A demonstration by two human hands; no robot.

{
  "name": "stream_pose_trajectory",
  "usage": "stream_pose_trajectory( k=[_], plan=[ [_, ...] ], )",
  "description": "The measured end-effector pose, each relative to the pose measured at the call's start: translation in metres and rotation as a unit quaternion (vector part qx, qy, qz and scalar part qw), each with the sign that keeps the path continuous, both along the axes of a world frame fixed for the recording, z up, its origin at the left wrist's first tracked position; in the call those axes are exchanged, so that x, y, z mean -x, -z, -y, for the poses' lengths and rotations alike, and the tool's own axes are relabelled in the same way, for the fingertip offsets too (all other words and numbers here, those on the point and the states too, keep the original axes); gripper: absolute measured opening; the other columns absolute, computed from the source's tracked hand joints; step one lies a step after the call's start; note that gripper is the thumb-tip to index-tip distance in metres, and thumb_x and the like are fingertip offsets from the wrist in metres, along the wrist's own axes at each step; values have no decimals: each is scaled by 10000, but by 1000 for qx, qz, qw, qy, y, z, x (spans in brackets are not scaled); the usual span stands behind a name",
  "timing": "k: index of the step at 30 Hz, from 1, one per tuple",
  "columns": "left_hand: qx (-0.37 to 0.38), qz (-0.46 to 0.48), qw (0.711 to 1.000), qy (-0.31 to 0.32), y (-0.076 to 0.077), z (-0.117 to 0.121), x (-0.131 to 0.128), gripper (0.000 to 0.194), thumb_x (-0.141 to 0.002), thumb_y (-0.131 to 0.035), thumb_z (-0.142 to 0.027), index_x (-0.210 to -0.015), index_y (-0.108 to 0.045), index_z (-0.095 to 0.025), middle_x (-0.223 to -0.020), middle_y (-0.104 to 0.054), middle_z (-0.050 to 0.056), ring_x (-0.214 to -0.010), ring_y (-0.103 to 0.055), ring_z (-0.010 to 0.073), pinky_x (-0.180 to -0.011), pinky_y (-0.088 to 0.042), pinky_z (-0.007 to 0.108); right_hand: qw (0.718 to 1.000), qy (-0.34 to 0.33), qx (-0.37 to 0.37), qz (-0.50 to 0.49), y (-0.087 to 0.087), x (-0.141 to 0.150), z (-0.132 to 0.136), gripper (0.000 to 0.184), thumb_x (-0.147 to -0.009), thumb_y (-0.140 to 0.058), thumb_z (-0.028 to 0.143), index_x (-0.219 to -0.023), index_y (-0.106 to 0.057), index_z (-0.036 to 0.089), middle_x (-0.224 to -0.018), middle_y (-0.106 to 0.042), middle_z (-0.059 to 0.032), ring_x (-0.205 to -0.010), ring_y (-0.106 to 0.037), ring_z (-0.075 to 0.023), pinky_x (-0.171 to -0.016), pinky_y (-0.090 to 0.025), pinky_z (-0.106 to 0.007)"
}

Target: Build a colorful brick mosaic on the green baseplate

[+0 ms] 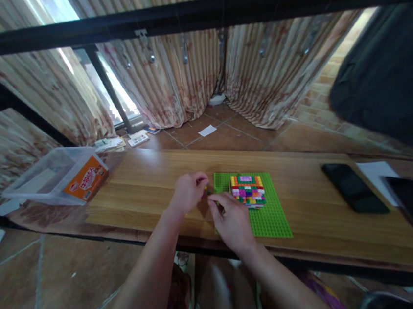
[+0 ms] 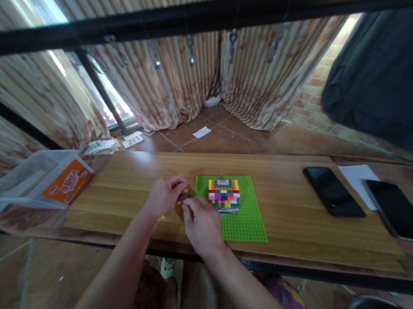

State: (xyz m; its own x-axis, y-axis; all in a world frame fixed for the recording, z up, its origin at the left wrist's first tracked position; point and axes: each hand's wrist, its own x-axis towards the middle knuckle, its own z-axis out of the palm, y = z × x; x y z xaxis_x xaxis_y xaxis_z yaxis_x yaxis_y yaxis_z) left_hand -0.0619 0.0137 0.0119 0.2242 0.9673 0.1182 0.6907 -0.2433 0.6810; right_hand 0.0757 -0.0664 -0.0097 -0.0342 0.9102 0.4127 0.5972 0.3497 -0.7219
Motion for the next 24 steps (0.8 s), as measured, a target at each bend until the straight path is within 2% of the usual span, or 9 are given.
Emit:
stream_pose_trajectory(
  k=[2,4,8,12,17,19,21,24],
  plan=[
    [27,100,994,38,-8,8,-1,189,-881,-584,-260,-839,-743,-167,-805,-727,33,-767,-637,156,-742,-480,263,999,28,-25,-37,-6,-9,2,207,-969,-516,195,-965,-722,217,-888,-731,-57,-808,-685,-184,-752,-522,-292],
    [77,190,976,77,-15,18,-4,167,-840,-647,-294,-826,-743,-158,-781,-715,27,-747,-620,145,-722,-474,257,997,51,-33,-56,-10,-19,5,200,-969,-526,224,-1016,-721,214,-889,-728,-55,-767,-676,-175,-724,-529,-291],
    [204,325,915,129,-22,32,-12,214,-730,-780,-333,-818,-735,-144,-741,-694,12,-690,-593,117,-692,-461,248,996,28,-14,-81,-11,-35,11,204,-958,-564,271,-1087,-716,224,-935,-729,-60,-780,-685,-175,-709,-553,-295],
    [278,378,875,118,-20,37,-21,287,-639,-863,-326,-776,-703,-131,-712,-680,0,-656,-582,92,-672,-446,235,994,-26,-2,-105,-10,-47,18,181,-959,-588,281,-1053,-738,243,-1007,-745,-67,-911,-709,-194,-804,-572,-321],
    [334,406,843,115,-15,42,-38,360,-583,-904,-332,-779,-686,-124,-690,-670,-7,-631,-579,82,-657,-441,236,993,-32,-3,-117,-14,-63,26,165,-952,-614,291,-1023,-761,265,-972,-754,-39,-890,-705,-183,-808,-565,-312],
    [348,409,836,114,-15,44,-44,388,-575,-910,-352,-799,-690,-125,-726,-683,5,-656,-598,93,-674,-459,248,993,-32,6,-118,-14,-72,26,151,-940,-635,314,-973,-774,263,-923,-749,-31,-838,-694,-174,-761,-557,-294],
    [343,403,842,104,-15,44,-47,397,-607,-889,-393,-839,-704,-128,-761,-692,16,-680,-607,101,-693,-477,259,991,-7,19,-134,-12,-85,24,152,-911,-671,354,-929,-782,252,-894,-749,-31,-798,-686,-173,-723,-549,-292],
    [292,383,873,72,-13,39,-44,342,-699,-814,-428,-834,-709,-131,-742,-676,11,-669,-590,94,-688,-478,250,974,93,48,-202,-4,-108,15,218,-816,-753,431,-866,-789,222,-856,-767,-49,-765,-691,-191,-694,-549,-311]
  ],
)
